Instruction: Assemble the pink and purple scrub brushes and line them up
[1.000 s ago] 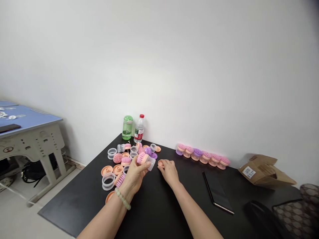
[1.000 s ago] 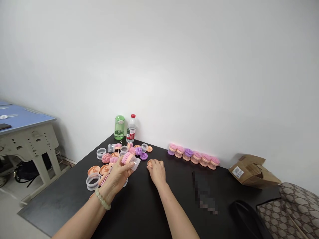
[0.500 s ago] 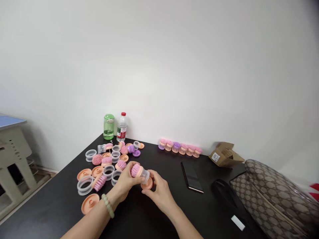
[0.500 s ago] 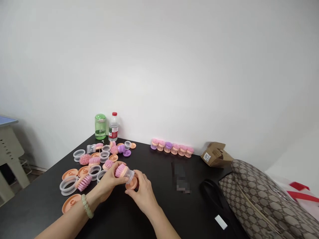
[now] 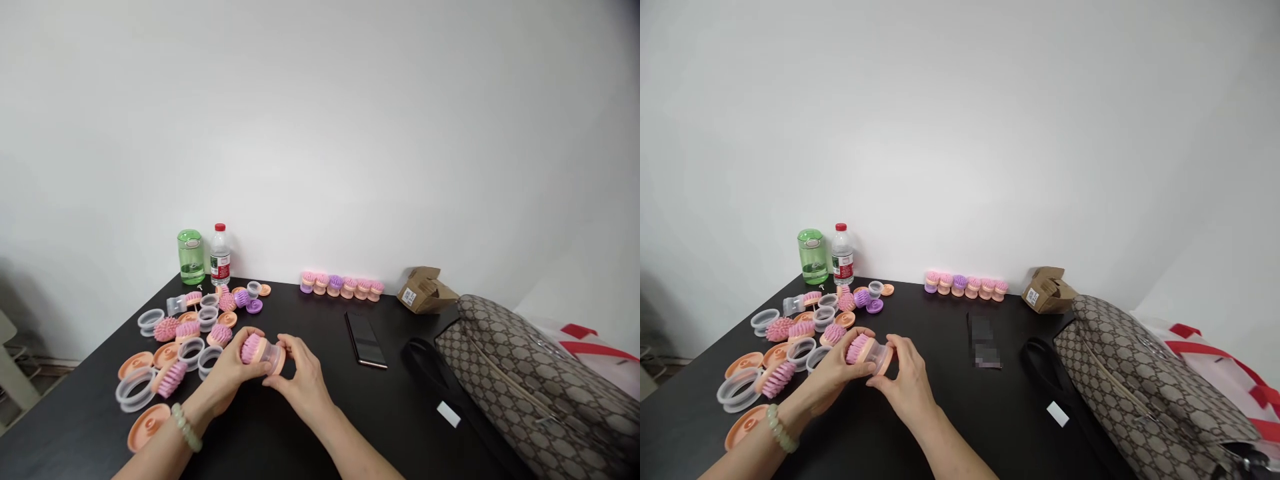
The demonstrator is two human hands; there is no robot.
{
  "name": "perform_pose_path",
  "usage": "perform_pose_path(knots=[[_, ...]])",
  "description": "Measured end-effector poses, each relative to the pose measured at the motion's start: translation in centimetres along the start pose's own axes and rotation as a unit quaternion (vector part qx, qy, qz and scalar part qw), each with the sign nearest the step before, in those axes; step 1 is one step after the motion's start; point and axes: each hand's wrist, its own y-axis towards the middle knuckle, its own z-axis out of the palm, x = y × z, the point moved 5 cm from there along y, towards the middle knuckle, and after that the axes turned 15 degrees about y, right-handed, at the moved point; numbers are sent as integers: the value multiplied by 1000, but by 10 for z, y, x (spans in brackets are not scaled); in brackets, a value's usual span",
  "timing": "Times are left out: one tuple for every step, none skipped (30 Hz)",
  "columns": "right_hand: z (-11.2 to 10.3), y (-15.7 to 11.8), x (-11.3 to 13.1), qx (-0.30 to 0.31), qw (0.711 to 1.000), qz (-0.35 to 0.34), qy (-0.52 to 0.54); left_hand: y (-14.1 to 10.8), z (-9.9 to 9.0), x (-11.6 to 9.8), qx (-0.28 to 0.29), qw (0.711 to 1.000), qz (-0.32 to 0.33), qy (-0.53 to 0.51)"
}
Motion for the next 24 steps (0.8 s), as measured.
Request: perform_pose_path(knots=[[-1,0,0,-9,1000,-8,5,-1,1,0,-1,1000,-6,-13],[-1,0,0,-19,1000,-16,11,-2,2,-1,1,999,-14,-29],[-2,0,0,-28,999,-24,14,-3,3,-2,7,999,-21,-48],[-3,0,2,-36,999,-33,16,-4,5,-3,17,997,-28,-69],[-4,0,4,-43,998,-44,15,-5,6,-4,27,995,-35,-89],[-6,0,6,-49,997,-56,14,-6,8,-6,36,993,-40,-110],[-7,0,9,-54,996,-69,10,-7,9,-7,41,990,-46,-126],[-8,0,12,-56,995,-83,7,-8,10,-8,41,988,-52,-139],[-9,-1,16,-58,993,-99,3,-8,10,-8,37,987,-58,-147],[-10,-1,19,-57,992,-116,-1,-9,11,-8,33,986,-64,-152],[-10,-2,21,-55,990,-132,-5,-10,11,-8,28,985,-69,-156],[-11,-2,24,-52,987,-149,-9,-10,12,-8,24,984,-72,-159],[-11,-3,26,-48,985,-167,-13,-10,12,-7,22,984,-75,-161],[-11,-4,28,-44,982,-183,-18,-11,12,-7,20,983,-76,-164],[-11,-5,30,-38,979,-199,-22,-11,13,-7,23,983,-78,-166],[-11,-5,31,-31,976,-212,-27,-11,14,-6,30,982,-79,-167],[-11,-6,32,-24,974,-222,-32,-12,15,-7,41,982,-78,-168],[-12,-6,33,-18,973,-229,-36,-12,16,-7,55,981,-77,-168],[-12,-6,34,-11,971,-234,-40,-12,17,-8,70,980,-75,-169],[-12,-6,34,-4,970,-238,-43,-13,18,-9,83,979,-73,-170],[-12,-6,35,2,969,-243,-43,-13,19,-10,95,978,-72,-171],[-13,-6,36,7,968,-248,-40,-13,19,-11,104,977,-73,-172],[-13,-6,37,14,967,-254,-36,-14,20,-11,111,976,-77,-173],[-14,-5,38,23,965,-259,-30,-14,20,-10,117,974,-82,-173]])
